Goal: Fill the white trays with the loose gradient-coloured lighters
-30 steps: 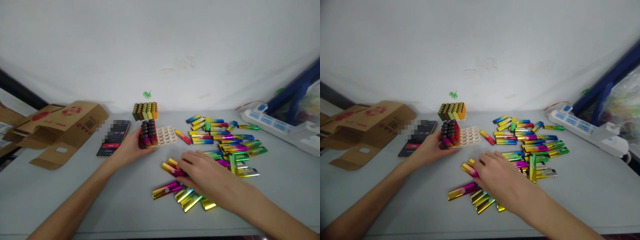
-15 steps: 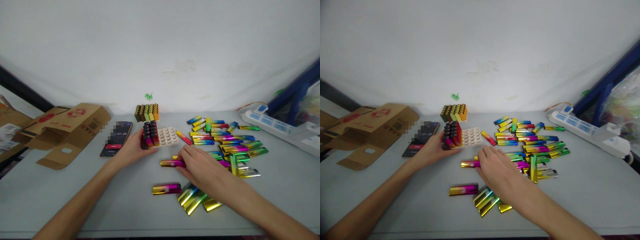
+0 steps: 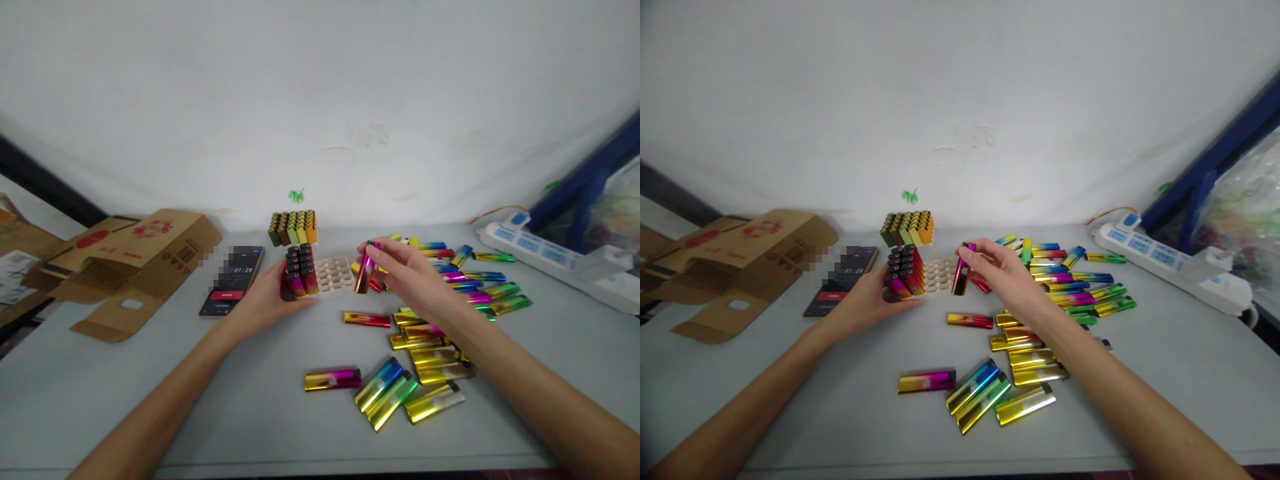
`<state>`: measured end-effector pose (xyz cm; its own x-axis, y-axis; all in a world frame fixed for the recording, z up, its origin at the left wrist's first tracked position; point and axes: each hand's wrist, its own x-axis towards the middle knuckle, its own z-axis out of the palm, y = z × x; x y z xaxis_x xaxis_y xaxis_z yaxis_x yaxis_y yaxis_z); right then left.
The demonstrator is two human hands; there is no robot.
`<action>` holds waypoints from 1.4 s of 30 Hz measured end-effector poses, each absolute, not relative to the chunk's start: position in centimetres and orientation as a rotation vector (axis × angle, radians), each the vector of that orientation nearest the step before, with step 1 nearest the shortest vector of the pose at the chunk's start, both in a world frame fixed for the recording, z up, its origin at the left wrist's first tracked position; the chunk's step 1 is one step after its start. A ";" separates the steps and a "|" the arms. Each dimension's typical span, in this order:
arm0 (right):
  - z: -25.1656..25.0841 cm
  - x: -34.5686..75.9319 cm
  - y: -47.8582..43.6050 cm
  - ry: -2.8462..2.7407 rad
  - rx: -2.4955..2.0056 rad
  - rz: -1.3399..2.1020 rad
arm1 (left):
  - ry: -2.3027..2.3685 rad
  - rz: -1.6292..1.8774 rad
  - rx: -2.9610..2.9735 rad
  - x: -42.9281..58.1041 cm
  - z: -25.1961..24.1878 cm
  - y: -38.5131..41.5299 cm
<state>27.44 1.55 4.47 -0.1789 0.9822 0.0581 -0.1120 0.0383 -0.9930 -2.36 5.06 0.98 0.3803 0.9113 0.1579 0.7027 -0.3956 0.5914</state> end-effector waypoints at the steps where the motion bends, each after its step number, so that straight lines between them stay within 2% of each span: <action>1: 4.1 27.1 1.6 -1.207 -0.952 1.402 | 1.396 0.657 2.213 -2.4 1.0 5.1; 8: 3.1 26.4 0.5 -1.250 -0.873 1.419 | 1.406 0.657 2.186 -2.2 1.2 5.1; 21: 3.4 26.9 0.1 -1.622 -1.293 0.790 | 1.419 0.627 2.137 -2.0 1.7 4.8; 42: 3.9 27.1 0.2 -1.632 -1.281 0.854 | 1.419 0.639 2.162 -2.1 1.4 4.9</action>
